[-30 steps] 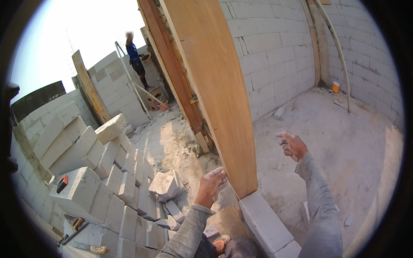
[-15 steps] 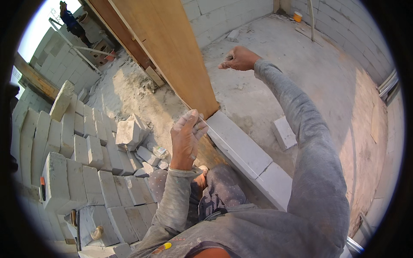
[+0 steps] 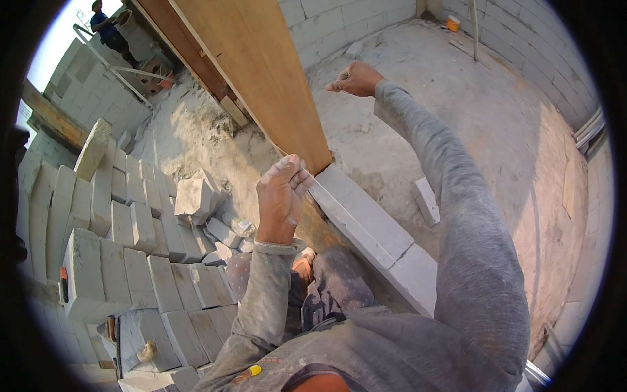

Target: The person secures a wooden plank to a wall using a string and hammer, then applies mortar to a row of blocks and places a new block on top. They use a trowel to spread mortar and a hammer to adjust the plank.

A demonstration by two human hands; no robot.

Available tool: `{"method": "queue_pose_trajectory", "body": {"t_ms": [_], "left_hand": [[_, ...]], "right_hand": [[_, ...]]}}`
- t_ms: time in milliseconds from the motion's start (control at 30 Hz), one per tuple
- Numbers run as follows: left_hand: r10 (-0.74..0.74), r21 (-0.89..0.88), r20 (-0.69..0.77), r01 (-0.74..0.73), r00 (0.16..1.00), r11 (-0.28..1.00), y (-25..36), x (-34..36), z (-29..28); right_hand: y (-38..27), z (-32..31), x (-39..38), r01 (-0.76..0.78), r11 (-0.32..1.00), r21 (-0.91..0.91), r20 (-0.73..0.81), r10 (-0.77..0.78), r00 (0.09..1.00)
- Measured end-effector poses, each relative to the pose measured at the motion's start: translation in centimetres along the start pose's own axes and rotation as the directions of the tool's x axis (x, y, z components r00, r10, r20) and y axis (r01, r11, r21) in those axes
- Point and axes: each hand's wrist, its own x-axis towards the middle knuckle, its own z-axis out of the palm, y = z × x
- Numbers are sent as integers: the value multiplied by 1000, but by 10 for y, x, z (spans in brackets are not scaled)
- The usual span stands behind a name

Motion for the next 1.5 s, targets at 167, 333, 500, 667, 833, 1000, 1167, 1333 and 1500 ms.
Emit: {"method": "queue_pose_trajectory", "body": {"t_ms": [167, 333, 500, 667, 833, 1000, 1167, 1333, 1500], "left_hand": [[-7, 7, 29, 7, 1000, 1000, -3, 1, -6], [3, -30, 88, 0, 996, 1000, 2, 5, -27], [42, -45, 48, -40, 998, 998, 2, 10, -39], [66, 25, 54, -67, 996, 997, -8, 13, -33], [-113, -11, 218, 118, 969, 993, -26, 18, -8], [-62, -275, 386, 179, 920, 945, -41, 33, 28], [-27, -372, 391, 185, 920, 910, -54, 47, 47], [-58, -503, 408, 277, 911, 819, -62, 53, 46], [11, -547, 467, 279, 884, 789, -65, 51, 41]], "right_hand": [[-9, -21, -26, -93, 992, -87, 77, 99, 992], [-30, -30, -73, -117, 993, -9, 135, 118, 984], [-54, -34, -105, -210, 941, 265, 180, 166, 970], [-66, -18, -140, -217, 646, 732, 143, 166, 976], [-70, 7, -168, -294, 63, 954, 273, 229, 934], [-68, 6, -168, -290, -187, 938, 326, 199, 924], [-55, -6, -170, -268, -214, 939, 307, 179, 935], [-58, 9, -182, -237, -247, 940, 283, 173, 943], [-77, 6, -195, -117, -136, 984, 134, 122, 983]]}}
